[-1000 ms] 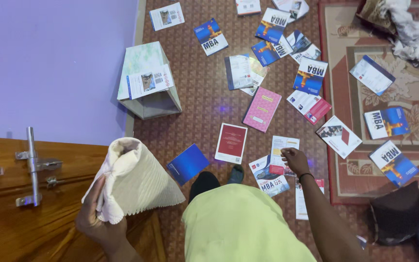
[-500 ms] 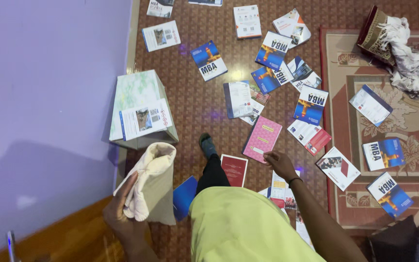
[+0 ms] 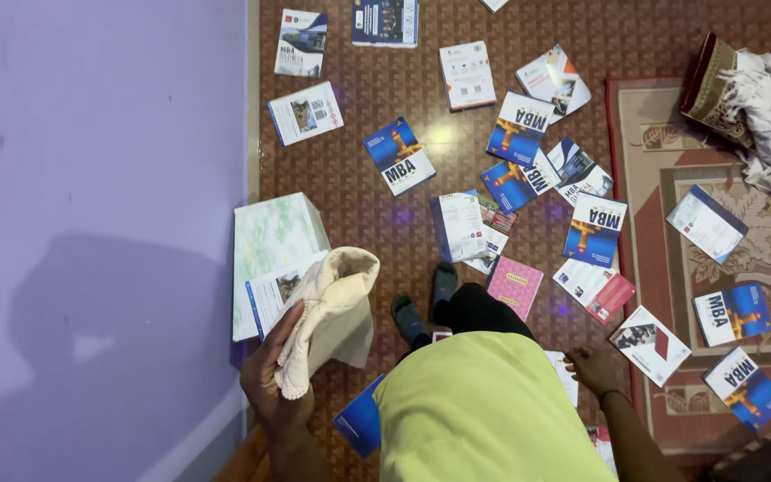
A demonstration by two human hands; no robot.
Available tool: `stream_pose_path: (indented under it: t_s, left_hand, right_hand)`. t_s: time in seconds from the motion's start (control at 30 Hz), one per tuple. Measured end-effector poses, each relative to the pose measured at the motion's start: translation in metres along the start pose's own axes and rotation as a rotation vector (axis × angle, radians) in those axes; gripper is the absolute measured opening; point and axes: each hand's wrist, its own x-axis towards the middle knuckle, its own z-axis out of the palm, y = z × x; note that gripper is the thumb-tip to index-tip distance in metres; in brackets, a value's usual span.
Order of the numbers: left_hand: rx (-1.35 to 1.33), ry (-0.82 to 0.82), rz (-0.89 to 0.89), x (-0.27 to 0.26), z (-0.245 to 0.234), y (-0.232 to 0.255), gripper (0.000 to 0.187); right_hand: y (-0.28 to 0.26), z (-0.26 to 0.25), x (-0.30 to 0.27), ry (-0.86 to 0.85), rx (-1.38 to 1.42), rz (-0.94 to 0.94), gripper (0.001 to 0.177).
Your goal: The person picks up a white runner rug from the floor, folds it into a compact rectangular bundle by hand, and then carries it through the house to a bedroom.
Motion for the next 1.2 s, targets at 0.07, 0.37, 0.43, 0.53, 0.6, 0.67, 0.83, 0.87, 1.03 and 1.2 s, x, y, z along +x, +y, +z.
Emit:
stream_pose_path:
  t_s: [0.07, 0.37, 0.43, 0.53, 0.6, 0.67, 0.83, 0.87, 1.03, 1.2]
  left_hand:
    - [-0.001, 0.013, 0.021, 0.032, 0.013, -0.004, 0.035]
    - [0.114, 0.075, 0.005, 0.191, 0.087, -0.008, 0.035]
    - [0.105, 0.106, 0.055, 0.237, 0.112, 0.0, 0.035]
    - [0.223, 0.125, 0.045, 0.298, 0.142, 0.01, 0.033]
    - [0.243, 0.157, 0.096, 0.328, 0.153, 0.017, 0.034]
    - [0.287, 0.2, 0.106, 0.359, 0.163, 0.021, 0.033]
    - [0.366, 0.317, 0.106, 0.423, 0.196, 0.008, 0.033]
    - [0.356, 0.315, 0.093, 0.439, 0.204, 0.002, 0.035]
    - [0.276, 0.317, 0.084, 0.524, 0.247, -0.042, 0.049]
    - [0.196, 0.244, 0.086, 0.666, 0.276, -0.079, 0.044]
  right_hand:
    - [0.005, 0.014, 0.024, -0.036, 0.037, 0.085, 0.036]
    - [-0.109, 0.028, 0.147, -0.101, -0.196, 0.086, 0.037]
    - [-0.181, 0.019, 0.197, -0.084, -0.121, 0.036, 0.038]
    - [-0.278, 0.002, 0.249, -0.074, 0.071, -0.108, 0.033]
    - [-0.347, -0.013, 0.284, -0.017, -0.129, -0.283, 0.032]
    - [-0.422, -0.024, 0.32, -0.022, -0.154, -0.327, 0.033]
    - [-0.564, -0.024, 0.399, -0.148, 0.171, -0.476, 0.034]
    - [-0.586, -0.019, 0.411, -0.199, 0.247, -0.479, 0.033]
    - [-0.663, 0.013, 0.461, -0.186, 0.002, -0.49, 0.034]
    - [-0.718, 0.028, 0.478, -0.131, -0.347, -0.415, 0.036]
